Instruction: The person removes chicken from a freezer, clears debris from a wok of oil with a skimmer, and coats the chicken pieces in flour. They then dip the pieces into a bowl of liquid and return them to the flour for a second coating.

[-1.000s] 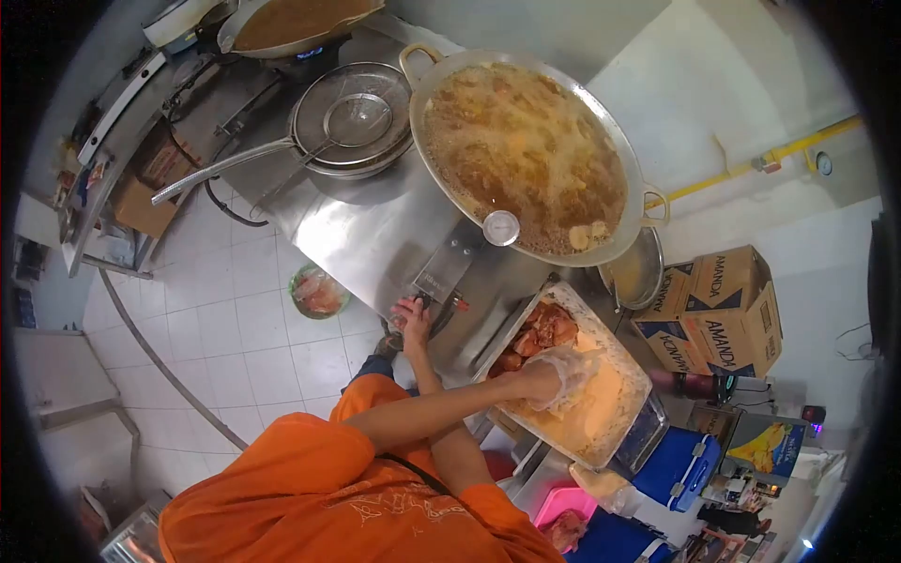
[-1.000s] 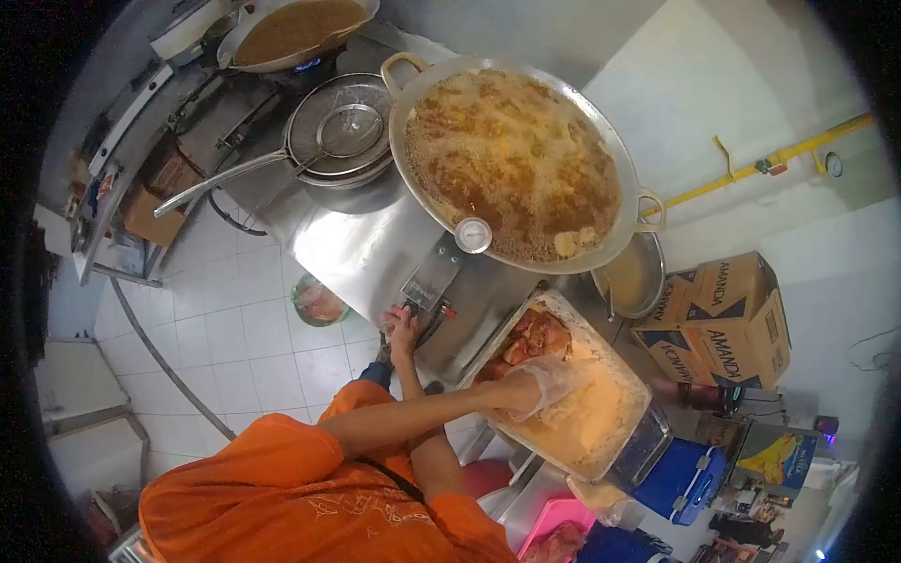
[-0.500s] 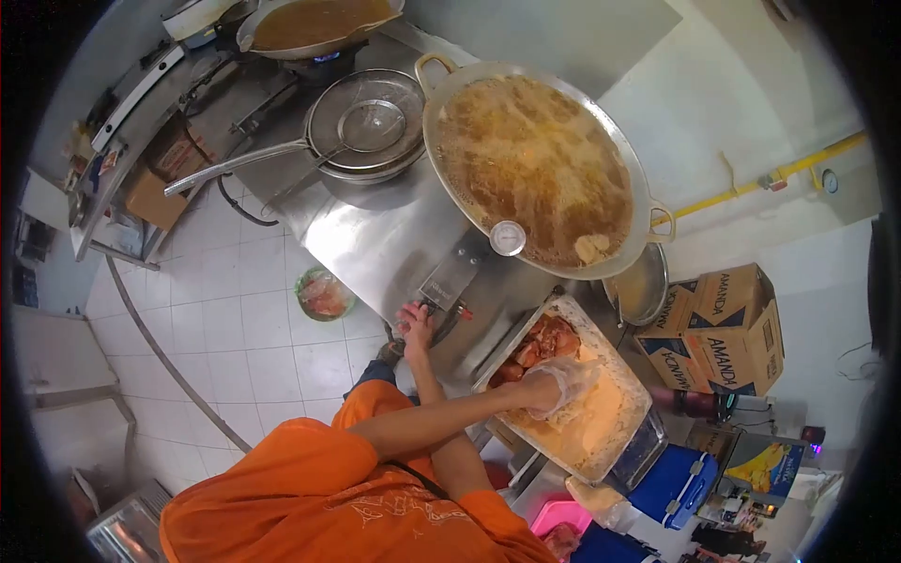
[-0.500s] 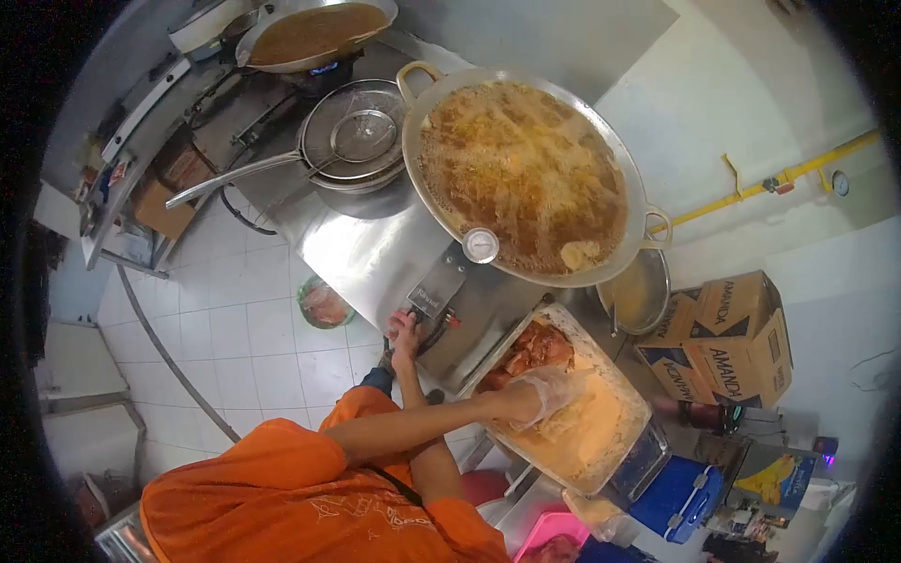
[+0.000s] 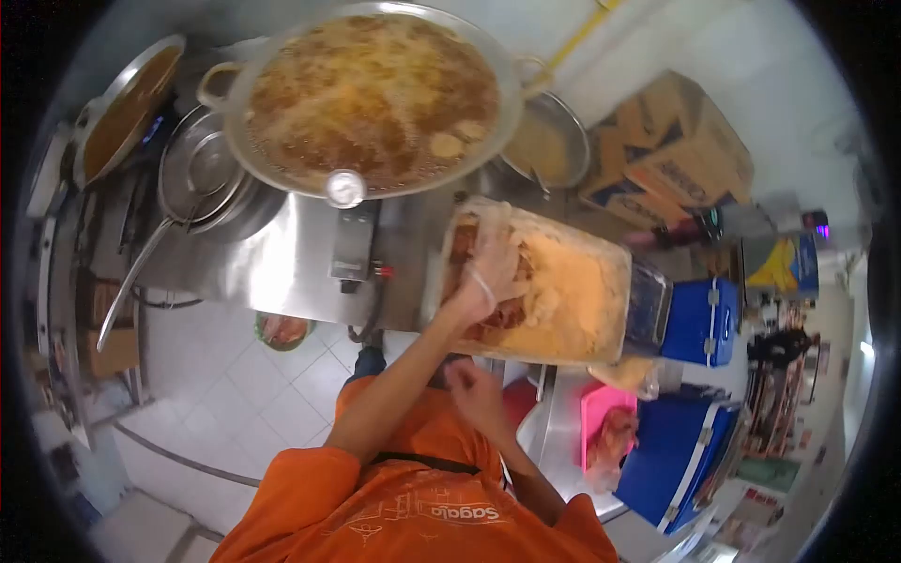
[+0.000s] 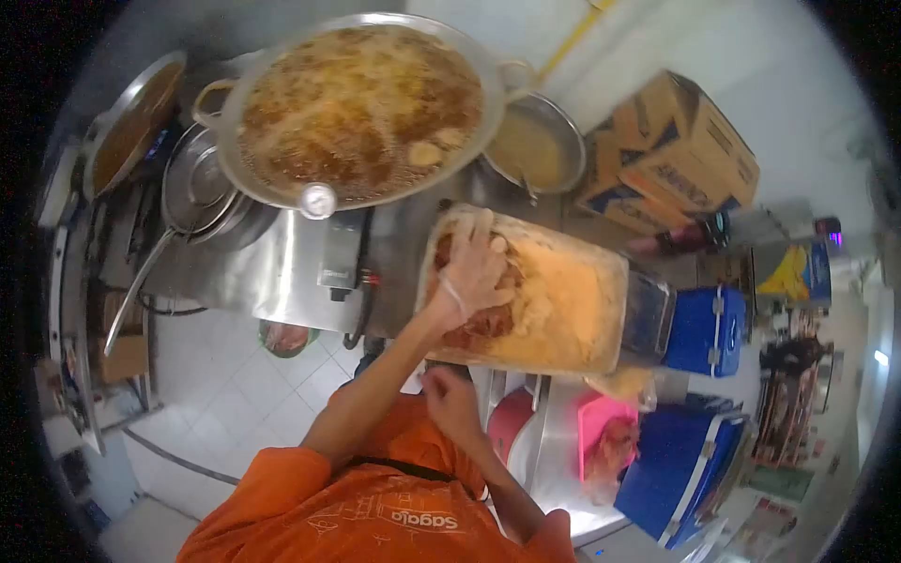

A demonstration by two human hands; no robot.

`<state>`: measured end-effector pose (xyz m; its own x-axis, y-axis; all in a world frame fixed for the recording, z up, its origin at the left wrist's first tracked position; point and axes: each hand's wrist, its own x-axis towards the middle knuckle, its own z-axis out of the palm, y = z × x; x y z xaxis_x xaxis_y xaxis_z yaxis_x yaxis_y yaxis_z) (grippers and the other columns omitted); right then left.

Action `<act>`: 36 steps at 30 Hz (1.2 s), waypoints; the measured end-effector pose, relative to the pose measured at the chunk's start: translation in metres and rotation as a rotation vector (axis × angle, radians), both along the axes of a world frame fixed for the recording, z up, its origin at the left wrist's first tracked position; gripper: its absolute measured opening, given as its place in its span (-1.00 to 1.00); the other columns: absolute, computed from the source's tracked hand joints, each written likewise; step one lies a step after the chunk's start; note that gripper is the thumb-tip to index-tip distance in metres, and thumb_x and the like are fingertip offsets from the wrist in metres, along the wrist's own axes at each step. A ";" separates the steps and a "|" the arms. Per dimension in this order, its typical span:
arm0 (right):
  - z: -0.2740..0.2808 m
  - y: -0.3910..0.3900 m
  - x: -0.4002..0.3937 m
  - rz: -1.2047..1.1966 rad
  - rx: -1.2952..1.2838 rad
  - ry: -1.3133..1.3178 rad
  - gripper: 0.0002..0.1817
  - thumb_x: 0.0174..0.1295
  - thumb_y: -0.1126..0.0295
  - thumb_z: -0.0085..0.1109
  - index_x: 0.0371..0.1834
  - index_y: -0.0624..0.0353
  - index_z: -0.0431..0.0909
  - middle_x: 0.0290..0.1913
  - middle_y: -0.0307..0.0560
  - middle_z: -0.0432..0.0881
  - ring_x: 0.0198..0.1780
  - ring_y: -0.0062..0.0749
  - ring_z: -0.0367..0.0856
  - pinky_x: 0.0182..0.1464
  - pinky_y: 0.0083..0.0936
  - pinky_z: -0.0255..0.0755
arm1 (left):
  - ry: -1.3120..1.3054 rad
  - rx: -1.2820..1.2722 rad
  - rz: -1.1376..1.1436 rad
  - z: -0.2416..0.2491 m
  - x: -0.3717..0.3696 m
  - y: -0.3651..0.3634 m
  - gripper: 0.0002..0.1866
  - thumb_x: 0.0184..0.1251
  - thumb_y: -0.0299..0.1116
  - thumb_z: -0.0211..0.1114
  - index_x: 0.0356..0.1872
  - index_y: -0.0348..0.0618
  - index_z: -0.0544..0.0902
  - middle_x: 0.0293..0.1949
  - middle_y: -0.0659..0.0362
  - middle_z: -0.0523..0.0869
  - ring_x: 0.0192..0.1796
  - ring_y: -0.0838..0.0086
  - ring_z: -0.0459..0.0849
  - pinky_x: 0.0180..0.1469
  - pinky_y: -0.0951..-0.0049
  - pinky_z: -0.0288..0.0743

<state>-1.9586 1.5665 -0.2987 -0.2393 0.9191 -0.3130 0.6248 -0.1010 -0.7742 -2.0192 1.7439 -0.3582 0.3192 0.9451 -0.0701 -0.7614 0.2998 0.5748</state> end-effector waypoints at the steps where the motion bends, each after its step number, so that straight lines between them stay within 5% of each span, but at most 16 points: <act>1: 0.035 0.013 -0.001 -0.257 0.092 0.042 -0.79 0.29 0.32 0.26 -0.13 0.21 0.58 -0.23 0.00 0.63 -0.23 -0.19 0.66 -0.15 -0.37 0.52 | -0.026 -0.019 -0.020 0.000 0.007 0.000 -0.19 0.40 0.24 0.00 0.52 -0.02 0.14 0.17 0.08 0.47 0.37 0.20 0.30 0.42 -0.12 0.06; 4: 0.042 0.055 0.018 -0.434 0.456 0.043 -0.84 0.25 0.37 0.28 -0.21 0.20 0.59 -0.30 0.02 0.62 -0.30 -0.07 0.64 -0.24 -0.31 0.51 | -0.069 -0.050 -0.060 0.003 0.033 -0.001 -0.17 0.39 0.27 0.00 0.53 -0.01 0.13 0.18 0.10 0.46 0.39 0.22 0.28 0.44 -0.13 0.03; 6: 0.024 0.077 0.036 -0.319 0.711 -0.098 -0.87 0.26 0.40 0.26 -0.22 0.20 0.58 -0.29 0.04 0.62 -0.29 -0.01 0.62 -0.25 -0.24 0.48 | -0.080 -0.074 -0.081 0.002 0.044 0.002 -0.17 0.40 0.28 -0.02 0.53 0.01 0.11 0.20 0.11 0.45 0.38 0.22 0.29 0.43 -0.13 0.06; 11: 0.006 0.083 0.079 -0.303 0.689 0.182 -0.89 0.30 0.43 0.20 -0.21 0.23 0.55 -0.29 0.03 0.55 -0.31 -0.06 0.55 -0.24 -0.29 0.45 | -0.089 -0.111 -0.089 0.003 0.071 0.011 -0.18 0.41 0.31 -0.06 0.55 0.08 0.08 0.26 0.14 0.42 0.36 0.22 0.30 0.39 -0.11 0.14; 13: 0.017 0.093 0.103 -0.391 0.725 -0.070 -0.87 0.31 0.37 0.20 -0.20 0.18 0.51 -0.30 0.03 0.51 -0.29 -0.03 0.54 -0.24 -0.25 0.43 | -0.090 -0.113 -0.084 0.003 0.088 0.020 -0.18 0.41 0.32 -0.08 0.55 0.11 0.07 0.28 0.15 0.41 0.35 0.23 0.31 0.37 -0.10 0.17; 17: 0.007 0.112 0.152 -0.271 0.772 -0.086 -0.89 0.28 0.40 0.16 -0.25 0.17 0.47 -0.31 0.03 0.50 -0.27 0.02 0.53 -0.26 -0.16 0.42 | -0.095 -0.112 -0.089 0.011 0.125 0.020 -0.19 0.42 0.33 -0.10 0.56 0.15 0.05 0.31 0.17 0.39 0.34 0.23 0.32 0.35 -0.10 0.22; 19: 0.003 0.119 0.174 -0.176 0.769 0.061 -0.92 0.28 0.43 0.14 -0.25 0.18 0.48 -0.32 0.05 0.51 -0.26 0.03 0.53 -0.25 -0.15 0.42 | 0.156 -0.097 0.163 0.034 0.146 0.009 -0.18 0.41 0.42 -0.17 0.56 0.21 0.08 0.45 0.22 0.28 0.31 0.39 0.32 0.31 0.21 0.25; 20: 0.001 0.120 0.183 -0.078 0.761 0.195 -0.94 0.27 0.45 0.12 -0.26 0.19 0.50 -0.32 0.06 0.52 -0.26 0.03 0.53 -0.24 -0.13 0.43 | 0.031 -0.217 0.138 0.000 0.145 0.018 -0.10 0.35 0.47 -0.15 0.57 0.16 0.06 0.51 0.17 0.19 0.44 0.30 0.17 0.34 0.01 0.18; 24: 0.002 0.117 0.198 -0.028 0.757 0.343 -0.94 0.27 0.46 0.12 -0.26 0.19 0.53 -0.31 0.08 0.54 -0.25 0.02 0.55 -0.24 -0.16 0.44 | 0.047 -0.329 0.024 0.044 0.165 0.009 -0.12 0.37 0.45 -0.16 0.53 0.07 0.13 0.54 0.12 0.08 0.51 0.15 0.05 0.34 -0.18 0.10; 27: 0.008 0.112 0.208 0.079 0.671 0.410 -0.91 0.28 0.43 0.12 -0.24 0.21 0.54 -0.29 0.08 0.56 -0.25 0.04 0.56 -0.24 -0.19 0.44 | 0.255 -0.273 0.147 0.037 0.168 0.017 -0.15 0.35 0.41 -0.09 0.45 0.00 0.26 0.44 0.06 0.25 0.44 0.12 0.22 0.29 -0.13 0.22; 33: -0.004 0.101 0.243 -0.211 0.340 0.280 -0.80 0.33 0.28 0.10 -0.17 0.17 0.58 -0.30 0.13 0.63 -0.22 0.12 0.62 -0.18 -0.13 0.50 | 0.860 -0.243 0.154 -0.010 0.175 0.031 -0.20 0.32 0.36 0.04 0.31 -0.12 0.48 0.28 -0.06 0.54 0.32 0.08 0.49 0.21 -0.04 0.40; 35: -0.023 0.107 0.281 -0.287 0.263 -0.034 -0.76 0.33 0.25 0.08 -0.09 0.14 0.59 -0.25 0.13 0.67 -0.15 0.11 0.63 -0.12 -0.11 0.50 | 1.718 -0.275 -0.148 -0.006 0.184 0.027 -0.39 0.39 0.17 0.05 0.16 -0.13 0.59 0.14 -0.14 0.63 0.07 0.00 0.67 0.08 0.14 0.55; 36: -0.048 0.112 0.300 -0.300 0.188 -0.223 -0.73 0.32 0.23 0.08 -0.04 0.13 0.59 -0.21 0.13 0.69 -0.11 0.09 0.64 -0.09 -0.10 0.50 | 1.710 -0.278 -0.147 -0.015 0.189 0.020 -0.39 0.39 0.17 0.05 0.16 -0.13 0.59 0.14 -0.14 0.63 0.07 0.00 0.67 0.08 0.14 0.55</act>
